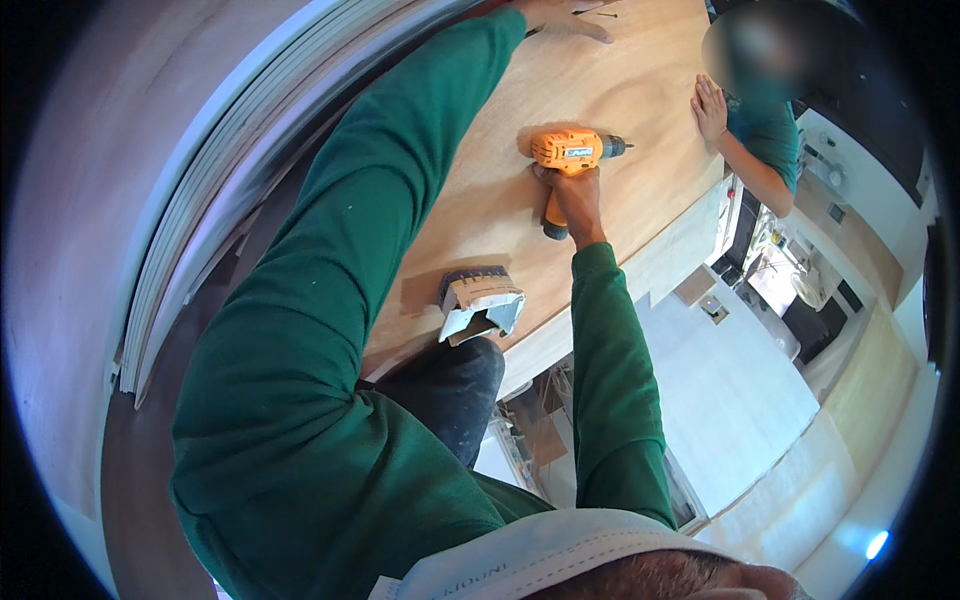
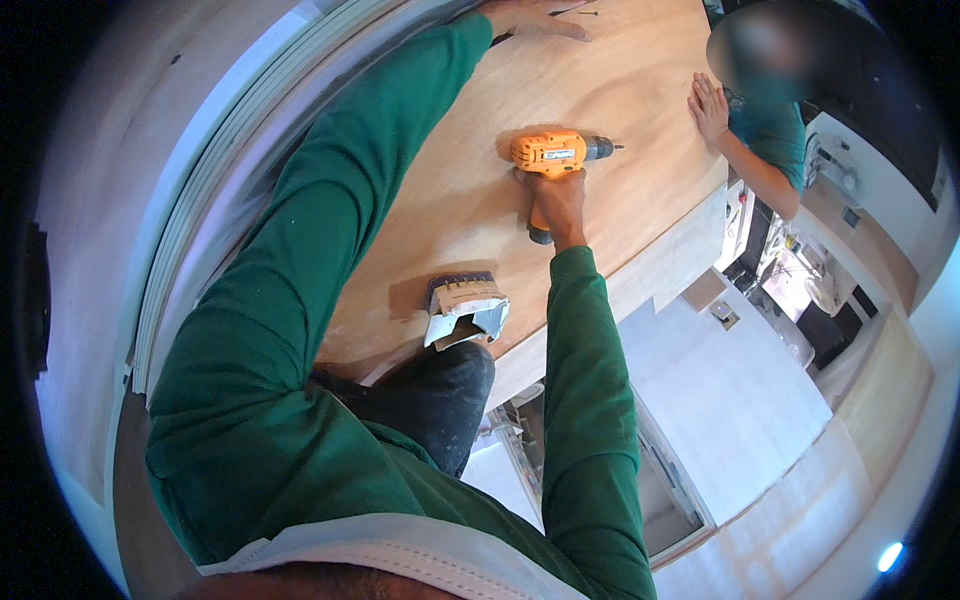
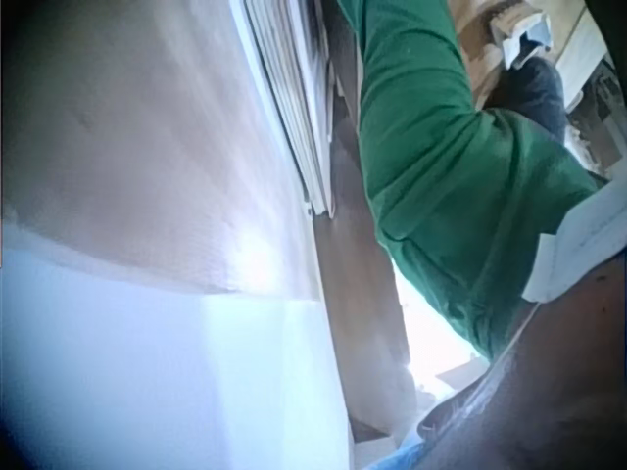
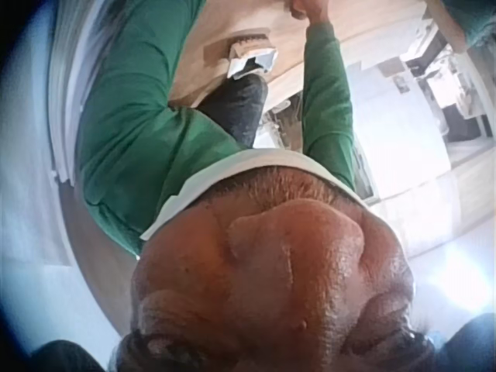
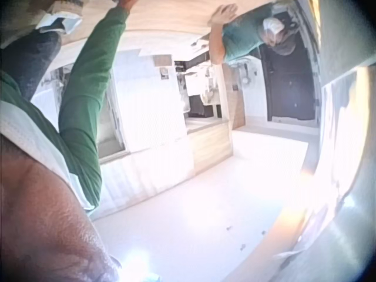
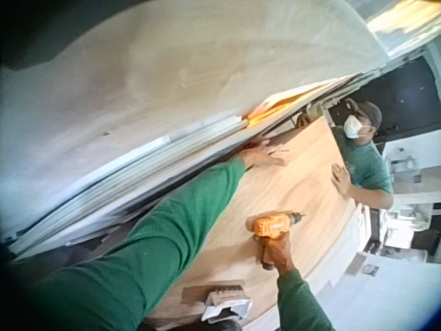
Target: The person uses a yellow cordless drill to drive screws into a large wooden panel, securing it to a wall or frame. A second person assists by holding the panel steady. The camera wearer repeatedly positions screws and operates the drill to fasten the wood.
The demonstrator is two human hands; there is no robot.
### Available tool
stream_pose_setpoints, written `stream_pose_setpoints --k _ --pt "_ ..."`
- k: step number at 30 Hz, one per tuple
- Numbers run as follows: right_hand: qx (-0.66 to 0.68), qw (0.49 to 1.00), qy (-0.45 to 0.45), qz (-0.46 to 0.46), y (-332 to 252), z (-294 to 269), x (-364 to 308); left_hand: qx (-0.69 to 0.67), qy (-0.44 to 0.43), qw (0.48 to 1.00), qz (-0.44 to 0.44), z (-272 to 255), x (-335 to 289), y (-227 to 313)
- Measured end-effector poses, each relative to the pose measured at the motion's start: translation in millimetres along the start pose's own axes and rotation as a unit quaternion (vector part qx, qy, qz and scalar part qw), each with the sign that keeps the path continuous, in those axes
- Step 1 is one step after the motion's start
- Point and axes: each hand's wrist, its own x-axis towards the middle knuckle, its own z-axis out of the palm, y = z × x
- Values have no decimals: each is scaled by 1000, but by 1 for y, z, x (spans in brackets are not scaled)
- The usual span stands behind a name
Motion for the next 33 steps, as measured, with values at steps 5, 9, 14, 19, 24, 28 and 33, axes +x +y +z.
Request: stream_pose_setpoints --k 5,9,14,19,24,28,33 --pt "-18 1000 -2 10 0 -3 -1 -12 -37 994 104 3 -1 -8" --pt "-2 1000 -8 9 -1 -3 1 -40 18 998 34 19 -4 -14" --pt "8 1000 -21 11 -2 -2 1 10 8 991 134 10 25 0" --pt "5 1000 5 15 -2 -1 0 -158 -1 972 173 0 45 -17" --pt "33 999 1 21 6 -2 -1 -200 44 971 121 6 76 -14" --pt "11 1000 -9 22 -4 -1 -2 -181 67 975 111 6 88 -6" --pt "1 1000 7 22 3 -2 -1 -168 84 978 94 12 83 1"
